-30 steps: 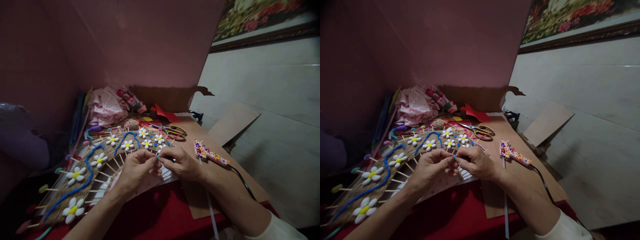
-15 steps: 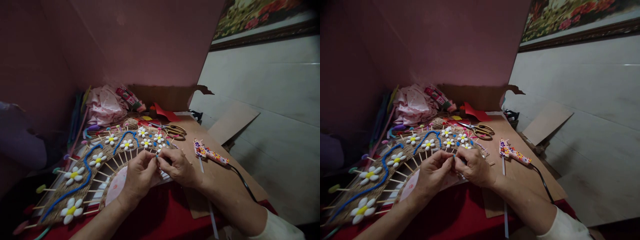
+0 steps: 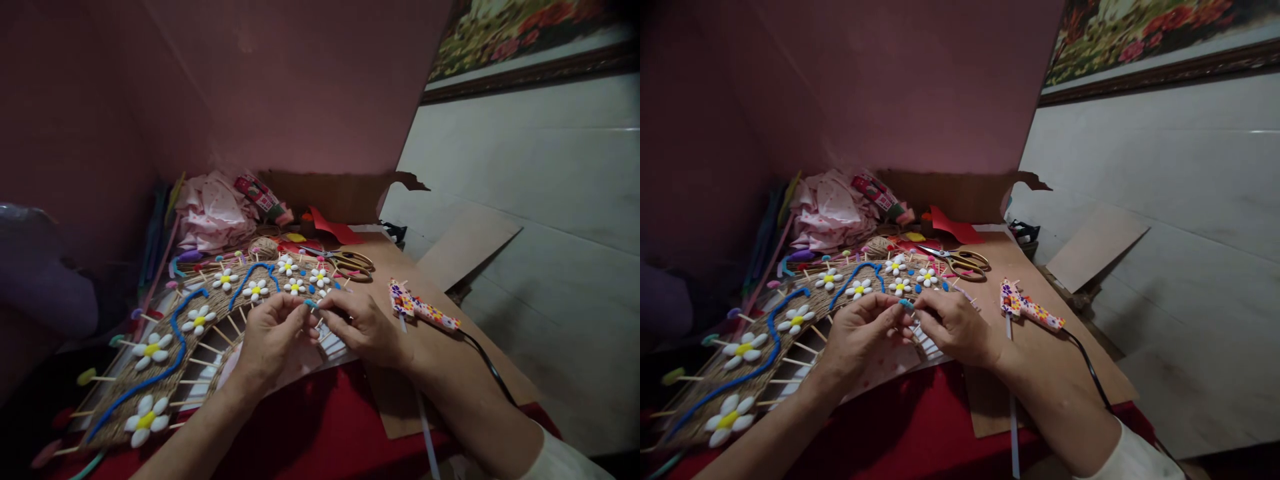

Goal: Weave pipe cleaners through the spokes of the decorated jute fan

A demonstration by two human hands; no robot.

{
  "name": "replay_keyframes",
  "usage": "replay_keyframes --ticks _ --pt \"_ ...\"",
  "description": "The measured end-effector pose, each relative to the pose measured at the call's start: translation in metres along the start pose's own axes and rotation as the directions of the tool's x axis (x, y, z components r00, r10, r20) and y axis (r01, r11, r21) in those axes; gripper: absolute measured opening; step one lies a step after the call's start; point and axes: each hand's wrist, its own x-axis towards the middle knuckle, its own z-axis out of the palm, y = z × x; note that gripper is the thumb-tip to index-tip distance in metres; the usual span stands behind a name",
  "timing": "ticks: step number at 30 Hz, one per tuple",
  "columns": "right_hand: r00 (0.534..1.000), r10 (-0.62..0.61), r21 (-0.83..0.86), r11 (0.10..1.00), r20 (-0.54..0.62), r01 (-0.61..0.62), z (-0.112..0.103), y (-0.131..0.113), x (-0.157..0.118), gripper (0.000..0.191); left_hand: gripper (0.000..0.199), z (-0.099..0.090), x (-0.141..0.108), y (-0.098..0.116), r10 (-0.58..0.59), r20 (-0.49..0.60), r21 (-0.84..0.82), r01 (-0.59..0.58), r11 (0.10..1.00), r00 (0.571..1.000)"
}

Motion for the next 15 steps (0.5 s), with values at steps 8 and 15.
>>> replay_keyframes --ticks 8,15 --pt "0.998 -0.06 -0.126 0.99 0.009 0.061 0.014 0.002 -0.005 0.011 0.012 -0.005 0.001 -0.019 0.213 -0.02 0.325 -0.195 0.926 0.977" --pt "0.993 -0.1 -0.29 0.95 0.058 0.113 0.007 0.002 -0.002 0.013 0.008 -0.007 -0.001 -0.018 0.34 0.055 0.486 -0.322 0.812 0.939"
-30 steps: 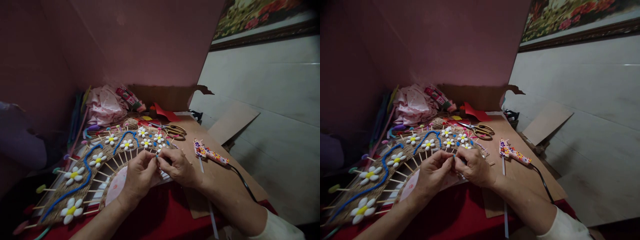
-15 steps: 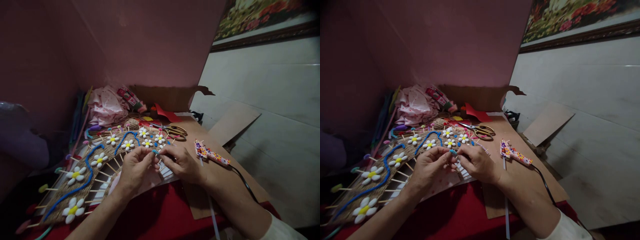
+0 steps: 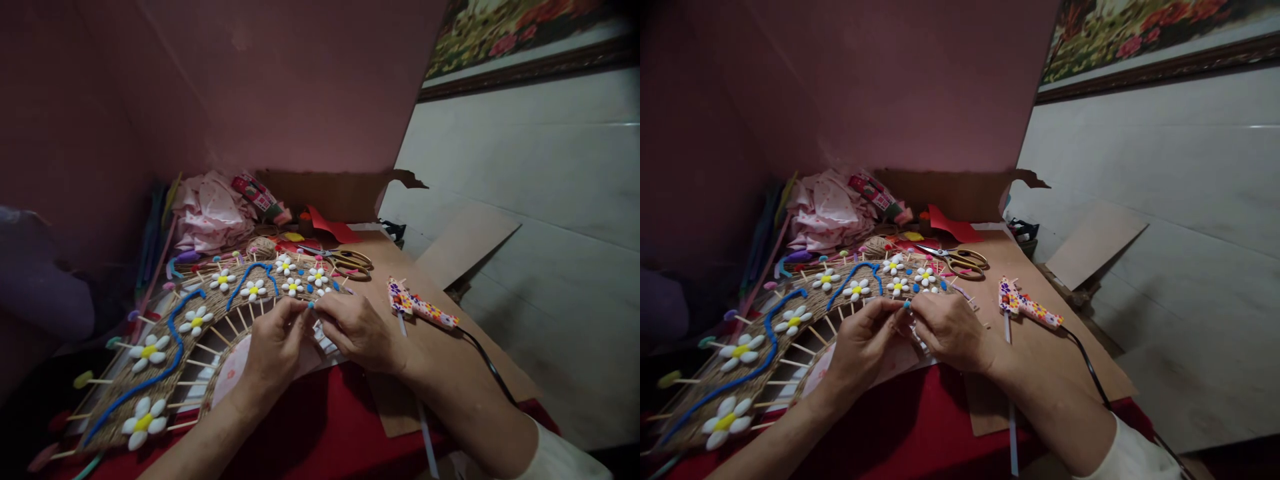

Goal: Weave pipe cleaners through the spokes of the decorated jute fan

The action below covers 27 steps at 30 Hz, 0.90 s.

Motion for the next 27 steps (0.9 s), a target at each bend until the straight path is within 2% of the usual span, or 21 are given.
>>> replay_keyframes --ticks 2,4,7,9,13,17,21,24,27 --pt "0.999 -0.027 -0.053 0.998 0.017 0.028 -0.003 0.001 0.001 0.014 0.008 -0.002 0.002 0.006 -0.039 0.004 -0.067 0.039 0.997 0.999" --pt "0.998 -0.056 -0.087 0.995 0.023 0.057 -0.006 0.001 0.001 0.016 0.01 -0.004 0.005 0.011 -0.136 0.022 -0.183 0.138 0.973 0.99" --pt "0.996 -0.09 -0.12 0.989 0.015 0.091 -0.007 0.001 0.002 0.021 0.013 -0.006 0.01 0.016 -0.281 0.072 -0.31 0.289 0.906 0.957" --pt "0.994 -0.105 -0.142 0.984 0.011 0.105 -0.007 0.001 0.001 0.022 0.014 -0.006 0.011 0.016 -0.323 0.082 -0.335 0.331 0.882 0.943" --pt "0.992 -0.124 -0.216 0.968 0.027 0.127 -0.004 0.0 0.0 0.023 0.011 -0.005 0.01 0.012 -0.28 0.072 -0.294 0.289 0.911 0.957" --pt "0.989 -0.142 -0.264 0.954 0.029 0.145 -0.002 -0.003 -0.001 0.029 0.008 -0.005 0.008 0.007 -0.148 0.043 -0.041 0.149 0.988 0.988" --pt "0.989 -0.143 -0.266 0.952 0.044 0.149 -0.001 -0.005 -0.002 0.031 0.012 -0.007 0.008 0.006 -0.066 0.03 0.112 0.062 0.992 0.997" --pt "0.995 -0.1 -0.198 0.975 0.026 0.103 0.001 -0.005 -0.003 0.027 0.01 -0.007 0.009 0.007 -0.068 -0.013 0.114 0.07 0.991 0.998" --pt "0.999 -0.047 -0.066 0.997 -0.018 0.046 0.003 -0.006 -0.004 0.022 0.007 -0.006 0.009 0.008 -0.153 -0.043 -0.002 0.153 0.988 0.987"
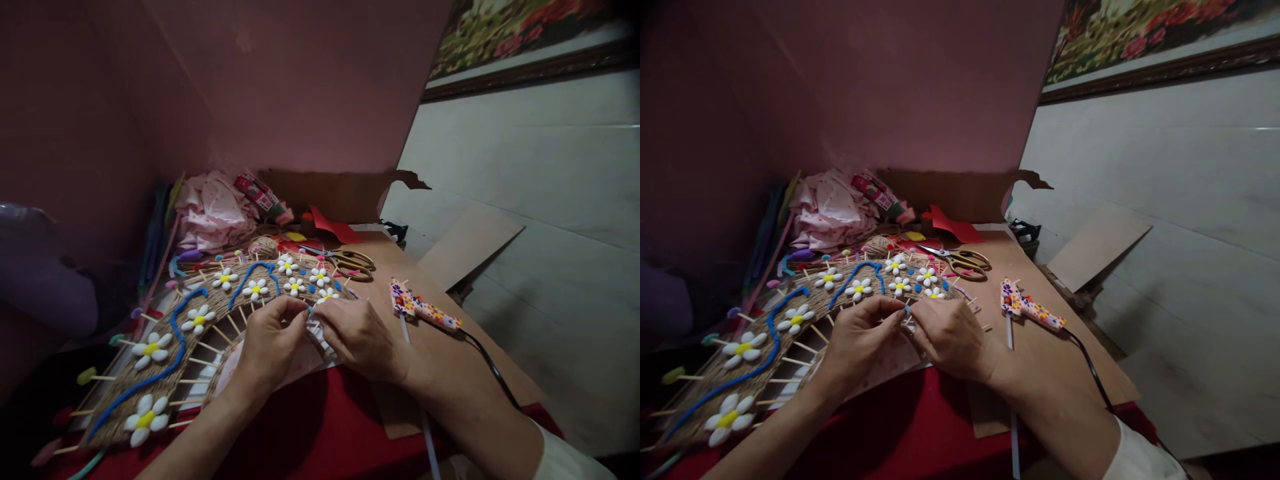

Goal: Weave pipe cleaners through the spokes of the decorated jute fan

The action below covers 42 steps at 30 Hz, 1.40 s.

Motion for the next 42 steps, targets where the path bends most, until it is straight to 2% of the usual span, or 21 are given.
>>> replay_keyframes --ticks 3,6,9,11,15,20,25,28,33,35,38,42 --pt "0.995 0.075 0.137 0.988 -0.062 -0.066 0.0013 -0.0023 -0.0003 0.016 0.01 0.002 -0.0004 0.004 -0.139 0.011 -0.214 0.138 0.967 0.99" --pt "0.984 0.147 0.257 0.959 -0.104 -0.116 0.0013 -0.005 0.0 0.014 0.019 0.0036 -0.001 0.009 -0.259 0.074 -0.436 0.265 0.86 0.963" --pt "0.973 0.193 0.342 0.929 -0.127 -0.14 0.0004 -0.0071 0.0003 0.013 0.025 0.0042 -0.0016 0.0109 -0.303 0.141 -0.566 0.328 0.757 0.942" --pt "0.971 0.19 0.339 0.931 -0.145 -0.132 -0.0002 -0.0077 0.0005 0.013 0.026 0.0039 -0.0016 0.0105 -0.322 0.162 -0.61 0.351 0.711 0.933" --pt "0.987 0.1 0.248 0.966 -0.125 -0.067 -0.0009 -0.0062 0.0012 0.013 0.023 0.0015 -0.0009 0.0097 -0.373 0.244 -0.663 0.435 0.61 0.895" --pt "0.997 0.029 0.176 0.984 -0.073 -0.016 -0.0002 -0.0051 0.0003 0.012 0.02 -0.0008 -0.0014 0.0084 -0.358 0.317 -0.695 0.473 0.542 0.878" --pt "0.999 0.022 0.166 0.986 -0.035 -0.016 0.0015 -0.0061 -0.0016 0.014 0.018 -0.0014 -0.0036 0.0066 -0.338 0.45 -0.682 0.563 0.467 0.826" --pt "0.999 0.034 0.251 0.968 -0.039 -0.023 0.0013 -0.0052 -0.0011 0.013 0.02 -0.0025 -0.0043 0.0079 -0.332 0.483 -0.659 0.586 0.471 0.81" --pt "0.986 0.169 0.404 0.901 0.016 -0.161 -0.0006 -0.0049 0.0005 0.013 0.022 -0.0048 -0.0024 0.0101 -0.373 0.488 -0.567 0.611 0.552 0.789" --pt "0.985 0.171 0.382 0.909 0.024 -0.167 -0.0007 -0.0049 0.0006 0.012 0.023 -0.0052 -0.0011 0.0084 -0.364 0.455 -0.534 0.576 0.619 0.813" --pt "0.996 0.093 0.291 0.953 -0.014 -0.085 0.0006 -0.0038 0.0001 0.014 0.024 -0.005 -0.0009 0.0044 -0.32 0.402 -0.488 0.497 0.718 0.858" --pt "1.0 0.025 0.219 0.976 -0.017 -0.021 0.0029 -0.0019 -0.0013 0.013 0.024 -0.0045 -0.003 0.0036 -0.306 0.359 -0.386 0.439 0.811 0.882"
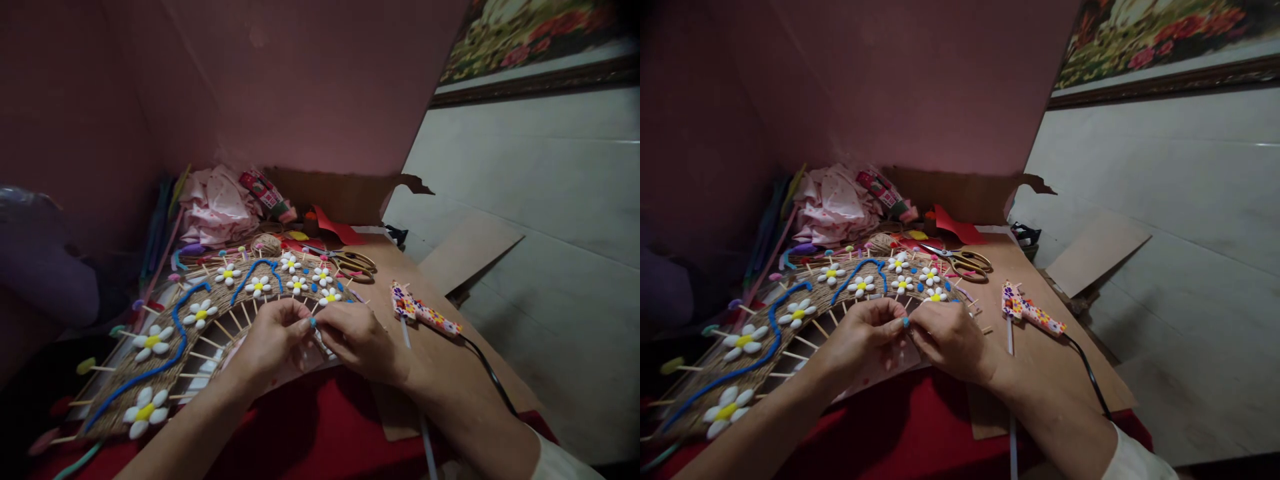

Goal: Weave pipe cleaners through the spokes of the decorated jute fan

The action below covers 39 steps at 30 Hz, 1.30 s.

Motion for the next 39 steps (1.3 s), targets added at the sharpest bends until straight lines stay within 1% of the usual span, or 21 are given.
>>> replay_keyframes --ticks 4,8,12,14,17,20,22,23,26,28,31,34,39 --pt "0.997 0.073 0.065 0.995 -0.013 -0.072 0.0002 -0.0008 0.0003 0.011 0.019 0.0026 -0.0015 0.003 0.01 -0.031 0.076 -0.008 0.997 0.999" --pt "0.985 0.169 0.136 0.975 0.047 -0.174 -0.0007 -0.0033 0.0028 0.01 0.015 0.0051 -0.0013 0.0053 0.025 -0.081 0.122 -0.015 0.992 0.996" --pt "0.974 0.214 0.191 0.955 0.076 -0.225 -0.002 -0.0048 0.0043 0.011 0.015 0.0052 -0.0014 0.0054 0.085 -0.123 0.164 -0.065 0.984 0.989" --pt "0.97 0.229 0.232 0.942 0.085 -0.243 -0.0029 -0.0053 0.0044 0.011 0.015 0.0045 -0.0019 0.0056 0.122 -0.119 0.157 -0.103 0.982 0.985" --pt "0.949 0.273 0.347 0.884 0.159 -0.312 -0.0042 -0.0053 0.0047 0.013 0.016 0.0037 -0.0026 0.006 0.184 -0.103 0.161 -0.166 0.973 0.978" --pt "0.921 0.322 0.47 0.792 0.22 -0.389 -0.0041 -0.0038 0.0054 0.01 0.015 0.0046 -0.0024 0.0061 0.255 -0.138 0.229 -0.219 0.948 0.957" --pt "0.915 0.347 0.516 0.756 0.207 -0.403 -0.0035 -0.0025 0.0058 0.008 0.015 0.0057 -0.0017 0.006 0.266 -0.159 0.218 -0.229 0.949 0.951" --pt "0.914 0.357 0.53 0.747 0.19 -0.402 -0.0031 -0.002 0.006 0.008 0.015 0.0062 -0.0014 0.006 0.252 -0.161 0.181 -0.222 0.958 0.954" --pt "0.915 0.387 0.574 0.725 0.116 -0.38 -0.002 -0.0016 0.0063 0.009 0.019 0.0067 -0.0013 0.0064 0.167 -0.129 0.026 -0.165 0.986 0.977" --pt "0.907 0.415 0.611 0.702 0.066 -0.365 -0.0011 -0.0021 0.0062 0.01 0.021 0.0067 -0.0023 0.0073 0.123 -0.101 -0.018 -0.125 0.992 0.987" --pt "0.897 0.441 0.626 0.692 0.028 -0.36 0.0005 -0.0026 0.0056 0.011 0.02 0.0071 -0.0044 0.0089 0.11 -0.098 0.038 -0.107 0.994 0.989" --pt "0.89 0.456 0.621 0.693 0.016 -0.366 0.0014 -0.002 0.0051 0.012 0.018 0.0079 -0.0055 0.0099 0.136 -0.112 0.101 -0.124 0.987 0.984" --pt "0.873 0.488 0.666 0.643 0.027 -0.379 0.0021 -0.0009 0.0064 0.012 0.015 0.0087 -0.0055 0.0097 0.195 -0.108 0.181 -0.173 0.968 0.975"
